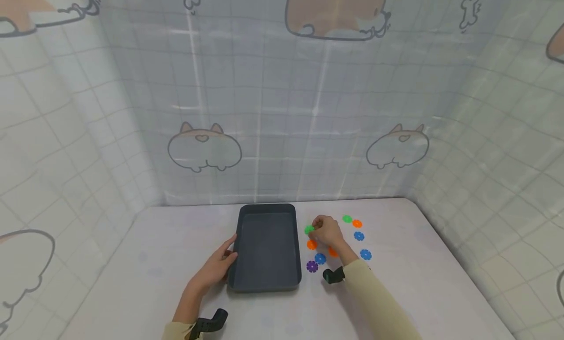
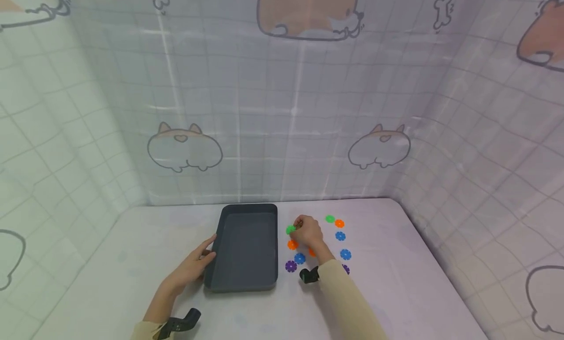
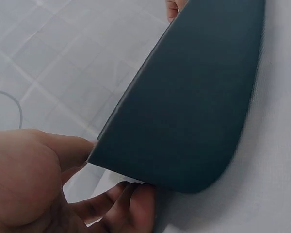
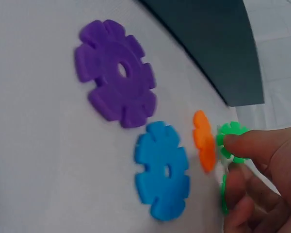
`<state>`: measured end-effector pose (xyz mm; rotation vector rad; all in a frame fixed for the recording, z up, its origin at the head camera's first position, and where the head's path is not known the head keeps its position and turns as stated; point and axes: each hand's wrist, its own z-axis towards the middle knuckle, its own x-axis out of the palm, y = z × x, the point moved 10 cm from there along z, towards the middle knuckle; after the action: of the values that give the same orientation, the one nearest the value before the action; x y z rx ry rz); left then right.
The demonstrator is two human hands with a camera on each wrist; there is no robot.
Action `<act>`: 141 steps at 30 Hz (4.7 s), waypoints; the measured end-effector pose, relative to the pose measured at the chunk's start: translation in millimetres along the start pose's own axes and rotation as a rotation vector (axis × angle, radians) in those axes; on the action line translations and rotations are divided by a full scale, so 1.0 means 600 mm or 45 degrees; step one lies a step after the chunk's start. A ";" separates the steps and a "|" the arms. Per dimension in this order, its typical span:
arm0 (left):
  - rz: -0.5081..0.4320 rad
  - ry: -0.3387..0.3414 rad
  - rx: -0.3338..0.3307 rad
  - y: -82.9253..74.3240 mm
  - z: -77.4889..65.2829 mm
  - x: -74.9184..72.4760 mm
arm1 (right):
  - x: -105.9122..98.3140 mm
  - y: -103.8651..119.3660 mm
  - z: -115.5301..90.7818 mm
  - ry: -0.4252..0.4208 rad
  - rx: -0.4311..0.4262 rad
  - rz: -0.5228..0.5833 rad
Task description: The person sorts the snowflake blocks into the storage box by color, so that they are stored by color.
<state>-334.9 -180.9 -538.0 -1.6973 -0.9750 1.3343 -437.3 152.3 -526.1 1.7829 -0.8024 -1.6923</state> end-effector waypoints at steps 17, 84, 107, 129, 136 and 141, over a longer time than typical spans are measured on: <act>-0.021 0.017 -0.003 -0.009 -0.003 -0.002 | 0.005 0.075 0.021 0.067 -0.041 0.609; 0.038 -0.053 0.110 -0.008 -0.012 0.002 | 0.245 0.205 0.050 0.064 0.024 0.731; 0.021 -0.069 0.106 -0.011 -0.018 0.005 | 0.253 0.199 0.062 0.004 -0.103 0.625; 0.010 -0.057 0.105 -0.008 -0.017 0.005 | 0.253 0.211 0.059 -0.010 -0.199 0.491; 0.009 -0.045 0.110 -0.010 -0.018 0.005 | 0.248 0.219 0.052 -0.057 -0.201 0.424; -0.001 -0.035 0.096 -0.005 -0.017 0.007 | 0.250 0.214 0.054 -0.106 -0.169 0.389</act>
<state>-324.4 -176.6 -535.3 -1.6263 -0.9293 1.3797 -471.6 -44.8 -533.7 1.4277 -0.9235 -1.5848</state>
